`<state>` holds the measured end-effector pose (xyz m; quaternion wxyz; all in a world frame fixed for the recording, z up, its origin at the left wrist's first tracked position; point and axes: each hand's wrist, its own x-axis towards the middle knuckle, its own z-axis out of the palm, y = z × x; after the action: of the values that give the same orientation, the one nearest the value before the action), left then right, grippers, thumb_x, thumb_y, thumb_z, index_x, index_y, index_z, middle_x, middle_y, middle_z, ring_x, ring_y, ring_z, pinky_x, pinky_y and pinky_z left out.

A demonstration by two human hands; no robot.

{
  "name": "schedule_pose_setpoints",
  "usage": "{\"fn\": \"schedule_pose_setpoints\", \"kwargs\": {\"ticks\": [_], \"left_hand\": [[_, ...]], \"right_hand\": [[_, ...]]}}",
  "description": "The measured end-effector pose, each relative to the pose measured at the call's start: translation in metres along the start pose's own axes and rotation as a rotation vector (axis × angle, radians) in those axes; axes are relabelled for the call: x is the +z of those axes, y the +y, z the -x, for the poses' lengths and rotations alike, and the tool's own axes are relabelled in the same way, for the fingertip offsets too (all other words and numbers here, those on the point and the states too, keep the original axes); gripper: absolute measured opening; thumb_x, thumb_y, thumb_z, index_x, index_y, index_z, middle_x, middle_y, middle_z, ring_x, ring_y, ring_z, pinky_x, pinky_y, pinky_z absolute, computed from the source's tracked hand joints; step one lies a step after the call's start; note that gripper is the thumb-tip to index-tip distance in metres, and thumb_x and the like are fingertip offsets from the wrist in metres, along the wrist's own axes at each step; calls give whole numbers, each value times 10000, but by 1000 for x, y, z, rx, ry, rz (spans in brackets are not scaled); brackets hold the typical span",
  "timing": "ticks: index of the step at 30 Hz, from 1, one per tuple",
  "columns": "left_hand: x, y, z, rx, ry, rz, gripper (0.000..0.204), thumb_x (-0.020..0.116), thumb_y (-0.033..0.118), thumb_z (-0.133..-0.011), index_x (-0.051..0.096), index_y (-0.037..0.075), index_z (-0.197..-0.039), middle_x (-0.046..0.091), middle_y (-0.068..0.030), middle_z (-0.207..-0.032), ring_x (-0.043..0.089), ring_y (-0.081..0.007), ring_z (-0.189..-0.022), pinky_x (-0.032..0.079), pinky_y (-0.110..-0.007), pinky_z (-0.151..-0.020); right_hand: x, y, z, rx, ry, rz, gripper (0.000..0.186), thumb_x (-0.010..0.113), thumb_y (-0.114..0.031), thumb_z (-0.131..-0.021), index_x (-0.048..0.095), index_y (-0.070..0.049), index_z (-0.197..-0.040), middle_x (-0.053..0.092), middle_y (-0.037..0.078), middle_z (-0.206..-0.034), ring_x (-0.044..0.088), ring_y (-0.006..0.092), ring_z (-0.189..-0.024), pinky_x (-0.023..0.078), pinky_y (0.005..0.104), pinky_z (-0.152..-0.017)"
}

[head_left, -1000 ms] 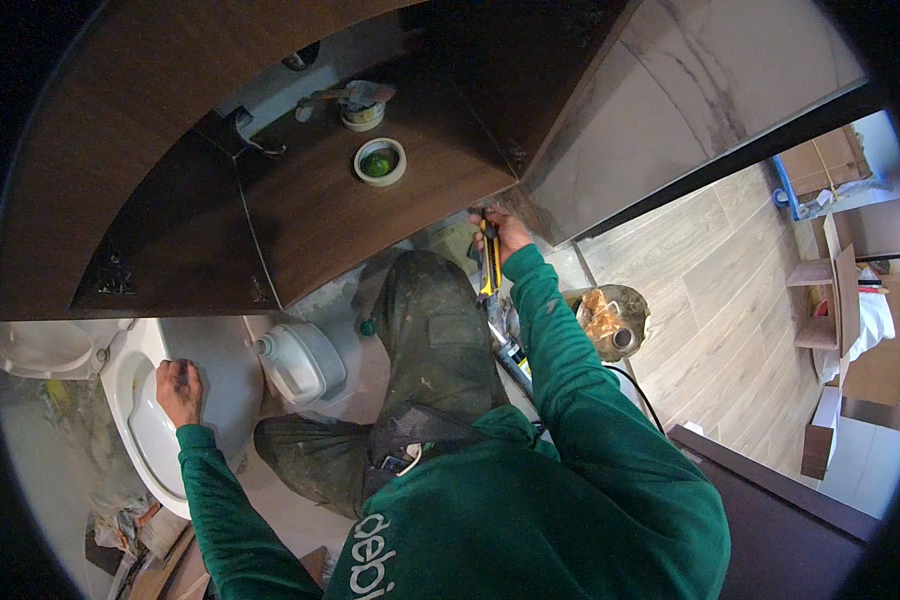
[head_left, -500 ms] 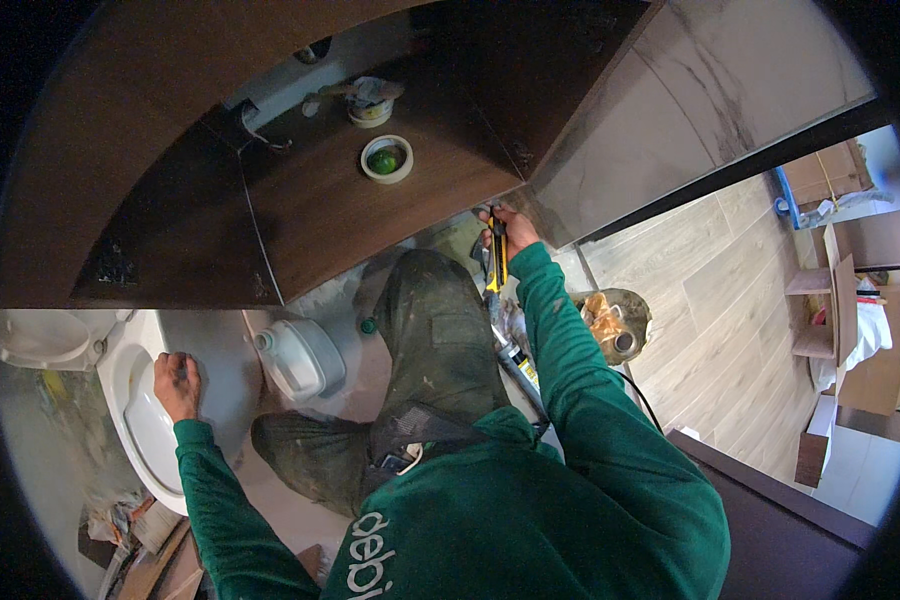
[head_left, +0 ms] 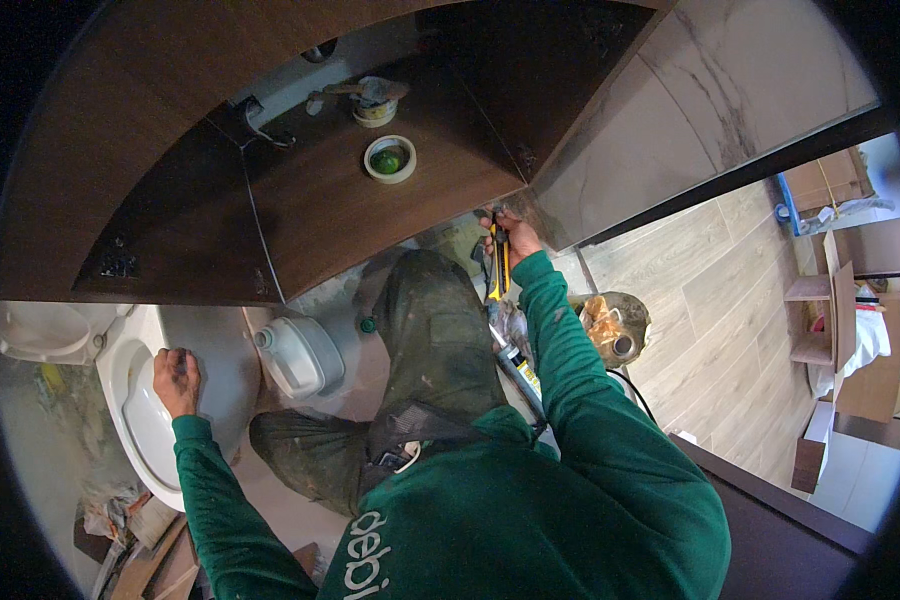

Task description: The person kneels on the bathroom floor and uses a caulking gun to apply sealant along the bottom edge of a wooden vanity cabinet. The person holds the gun with the right hand and guides the nozzle along the seam while the left hand rests on the toilet for stability.

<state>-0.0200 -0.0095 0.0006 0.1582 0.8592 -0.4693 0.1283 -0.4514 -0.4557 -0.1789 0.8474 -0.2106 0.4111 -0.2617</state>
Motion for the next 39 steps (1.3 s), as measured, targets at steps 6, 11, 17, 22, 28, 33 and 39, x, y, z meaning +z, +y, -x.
{"fn": "schedule_pose_setpoints", "kwargs": {"ticks": [6,11,17,22,28,33,39], "left_hand": [[-1,0,-1,13,-22,-24,80,641,81,-813,617,18,-857,541,-131,-821,574,-317,-804,468,-378,-715],[-2,1,-1,-3,-15,-24,83,667,61,-793,644,23,-863,561,-131,-838,586,-325,-792,481,-387,-712],[-1,-1,0,8,-8,-23,79,664,53,-794,642,23,-863,561,-127,-824,590,-315,-783,483,-381,-710],[3,-2,1,25,52,-12,81,664,59,-794,642,24,-864,564,-128,-826,593,-311,-783,487,-381,-714],[0,-3,-1,54,-1,-52,79,668,77,-794,644,37,-857,560,-125,-833,582,-308,-771,484,-381,-701],[-1,0,-1,30,-16,-28,83,665,78,-795,642,41,-865,555,-117,-824,575,-312,-779,476,-383,-690],[-1,-1,0,26,-3,-45,82,665,83,-798,640,38,-862,559,-116,-821,577,-318,-796,475,-387,-705]], "right_hand": [[-1,3,-8,3,14,3,237,396,-146,-991,501,-109,-1199,649,71,-936,552,205,-615,496,355,-520],[13,9,-27,39,45,35,221,379,-132,-981,472,-94,-1178,633,109,-973,568,235,-596,500,371,-494],[12,19,-13,22,32,-41,153,406,-148,-984,470,-106,-1116,644,101,-979,548,237,-642,478,364,-530],[1,1,-3,1,30,-3,168,403,-159,-995,460,-113,-1146,656,87,-957,546,225,-639,481,363,-528],[3,6,-17,-14,48,-5,150,405,-149,-993,446,-94,-1125,639,101,-936,551,228,-593,485,362,-498],[15,13,-33,19,46,64,113,426,-161,-995,445,-104,-1091,635,122,-966,546,242,-587,482,383,-497],[8,13,-11,4,76,-81,191,402,-149,-994,447,-105,-1175,643,120,-973,559,241,-617,490,374,-520]]}}
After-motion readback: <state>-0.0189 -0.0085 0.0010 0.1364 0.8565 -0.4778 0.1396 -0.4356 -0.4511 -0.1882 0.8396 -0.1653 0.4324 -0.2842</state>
